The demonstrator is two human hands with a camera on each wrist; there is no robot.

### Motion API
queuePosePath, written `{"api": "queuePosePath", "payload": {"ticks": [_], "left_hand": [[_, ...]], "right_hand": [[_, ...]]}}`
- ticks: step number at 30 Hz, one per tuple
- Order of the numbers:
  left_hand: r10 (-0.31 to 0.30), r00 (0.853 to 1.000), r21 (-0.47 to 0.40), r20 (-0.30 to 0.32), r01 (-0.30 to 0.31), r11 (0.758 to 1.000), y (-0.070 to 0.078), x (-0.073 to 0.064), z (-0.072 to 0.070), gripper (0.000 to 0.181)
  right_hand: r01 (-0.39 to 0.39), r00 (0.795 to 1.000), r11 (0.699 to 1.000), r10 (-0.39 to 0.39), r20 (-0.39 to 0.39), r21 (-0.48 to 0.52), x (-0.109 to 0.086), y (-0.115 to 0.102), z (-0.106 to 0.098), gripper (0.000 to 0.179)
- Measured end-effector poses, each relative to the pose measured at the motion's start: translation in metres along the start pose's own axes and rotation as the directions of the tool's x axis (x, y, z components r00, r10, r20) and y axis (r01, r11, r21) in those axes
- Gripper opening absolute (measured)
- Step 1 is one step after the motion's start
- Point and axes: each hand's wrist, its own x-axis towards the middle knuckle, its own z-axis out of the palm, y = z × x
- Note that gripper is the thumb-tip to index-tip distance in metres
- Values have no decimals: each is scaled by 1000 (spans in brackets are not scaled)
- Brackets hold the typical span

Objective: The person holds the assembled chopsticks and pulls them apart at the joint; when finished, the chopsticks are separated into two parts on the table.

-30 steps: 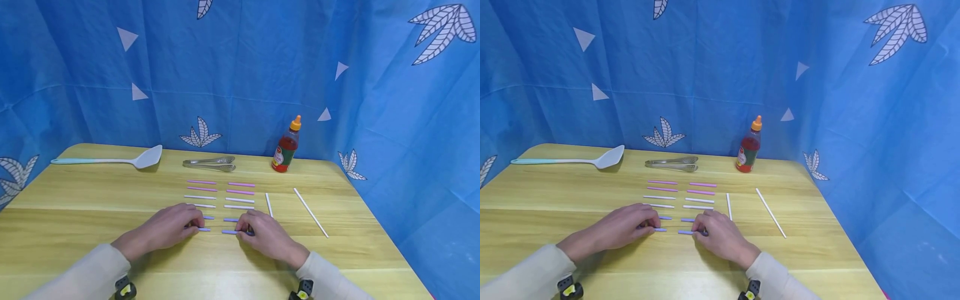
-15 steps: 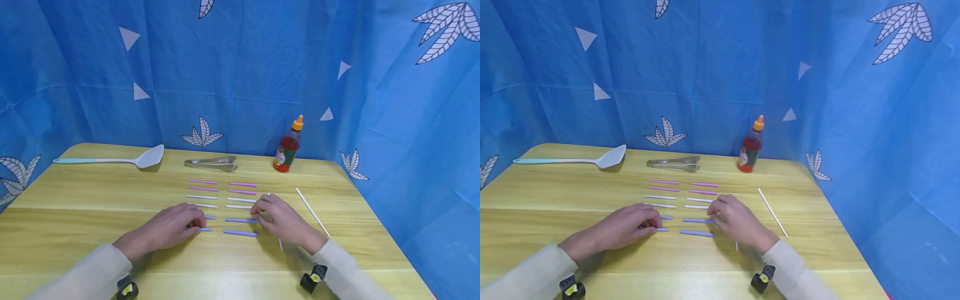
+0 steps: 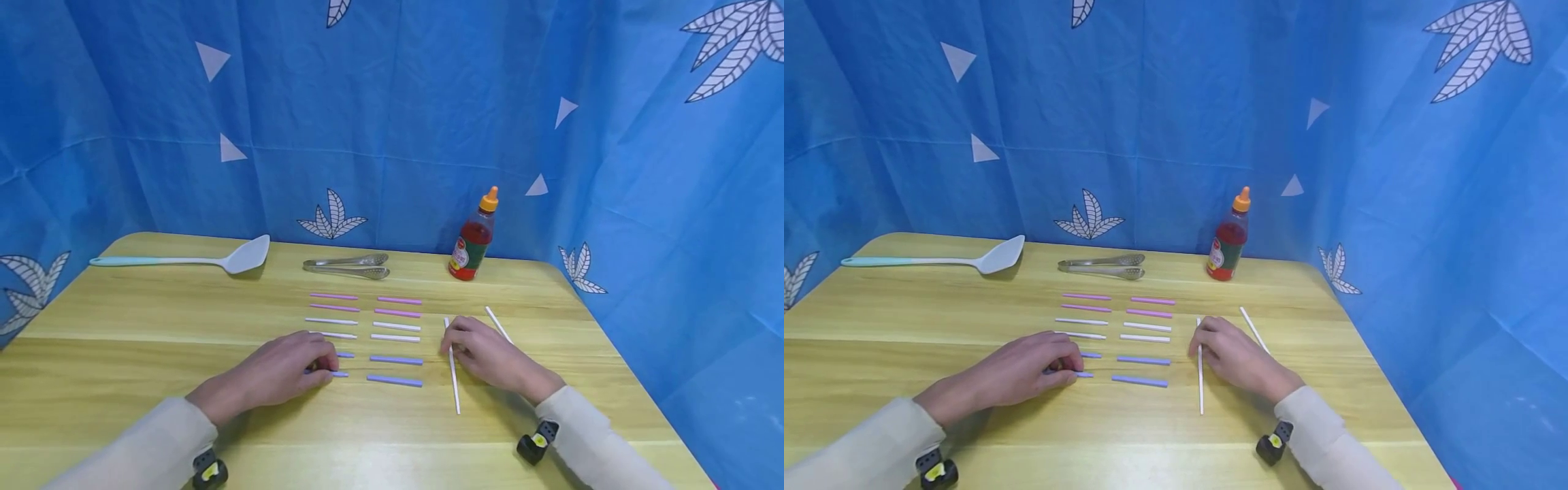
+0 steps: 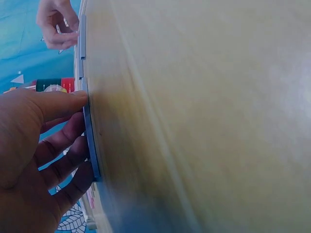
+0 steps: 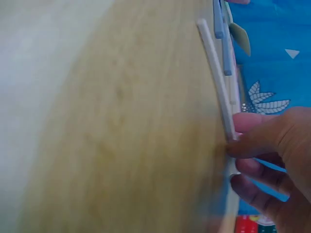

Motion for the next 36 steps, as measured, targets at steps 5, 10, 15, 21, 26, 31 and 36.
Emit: {"api": "queuePosePath", "payload": {"ticks": [5, 10, 15, 21, 26, 31, 36], "left_hand": [[-2, 1000, -10, 0, 2, 1000, 0, 0, 0, 8], [-1, 1000, -4, -5, 1, 1000, -1, 0, -1, 9], [8, 1000, 3, -10, -8, 1000, 0, 0, -1, 10], [-2, 999, 9, -35, 2, 1000, 8, 2, -2, 7], [31, 998, -55, -48, -34, 998, 25, 4, -4, 19], [72, 997, -155, -29, -76, 985, 43, 4, -2, 28], [113, 992, -160, -55, -120, 980, 52, 1, 1, 22]], "right_hand": [[23, 994, 999, -19, 105, -37, -12, -8, -12, 27], [77, 983, 997, -71, 170, -30, -22, -17, -18, 20], [167, 972, 985, -156, 175, -46, -22, -29, -19, 15], [162, 973, 984, -173, 151, 80, -15, -45, -21, 8], [155, 979, 971, -176, 105, 183, 3, -61, -17, 7], [183, 980, 956, -195, 28, 229, 18, -77, -6, 8], [211, 977, 947, -193, -94, 243, 27, -91, 3, 13]]}}
